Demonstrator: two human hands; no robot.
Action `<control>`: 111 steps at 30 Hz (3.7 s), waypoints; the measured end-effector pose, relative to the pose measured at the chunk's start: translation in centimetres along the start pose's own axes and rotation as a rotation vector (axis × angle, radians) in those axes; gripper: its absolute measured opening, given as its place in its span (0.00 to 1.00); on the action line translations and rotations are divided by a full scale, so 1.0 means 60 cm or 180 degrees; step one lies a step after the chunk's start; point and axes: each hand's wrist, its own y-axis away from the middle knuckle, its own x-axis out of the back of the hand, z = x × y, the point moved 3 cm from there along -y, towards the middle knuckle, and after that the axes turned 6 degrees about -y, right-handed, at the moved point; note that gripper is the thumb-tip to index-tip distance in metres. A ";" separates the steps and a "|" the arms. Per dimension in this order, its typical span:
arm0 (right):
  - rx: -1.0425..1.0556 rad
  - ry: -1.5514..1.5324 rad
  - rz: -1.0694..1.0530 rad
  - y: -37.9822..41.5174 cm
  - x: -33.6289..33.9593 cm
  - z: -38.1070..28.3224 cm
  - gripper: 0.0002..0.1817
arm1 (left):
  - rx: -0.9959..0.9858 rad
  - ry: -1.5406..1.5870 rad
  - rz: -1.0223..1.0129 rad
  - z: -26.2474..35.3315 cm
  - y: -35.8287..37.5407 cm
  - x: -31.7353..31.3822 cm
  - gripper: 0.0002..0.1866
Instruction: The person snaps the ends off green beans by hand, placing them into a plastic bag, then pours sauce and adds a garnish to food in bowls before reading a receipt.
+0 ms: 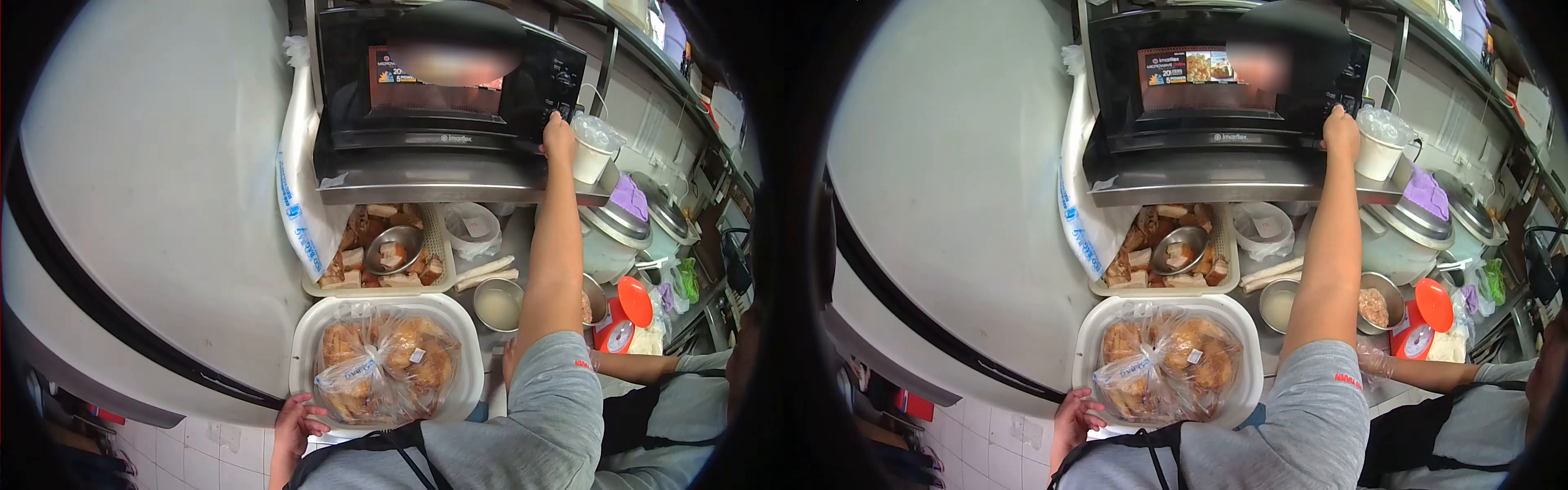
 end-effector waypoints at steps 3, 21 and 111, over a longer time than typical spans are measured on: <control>0.0043 0.0044 0.0043 0.010 0.009 -0.027 0.28 | -0.0023 -0.0061 -0.0053 0.011 -0.014 -0.001 0.18; 0.1899 -0.0228 -0.1550 0.717 0.082 0.007 0.08 | 0.0282 -0.1927 -0.1334 0.002 -0.016 -0.004 0.15; -0.3832 0.2033 -0.1881 0.494 1.732 1.418 0.15 | -0.0463 -0.3661 -0.3620 -0.943 0.066 -1.775 0.23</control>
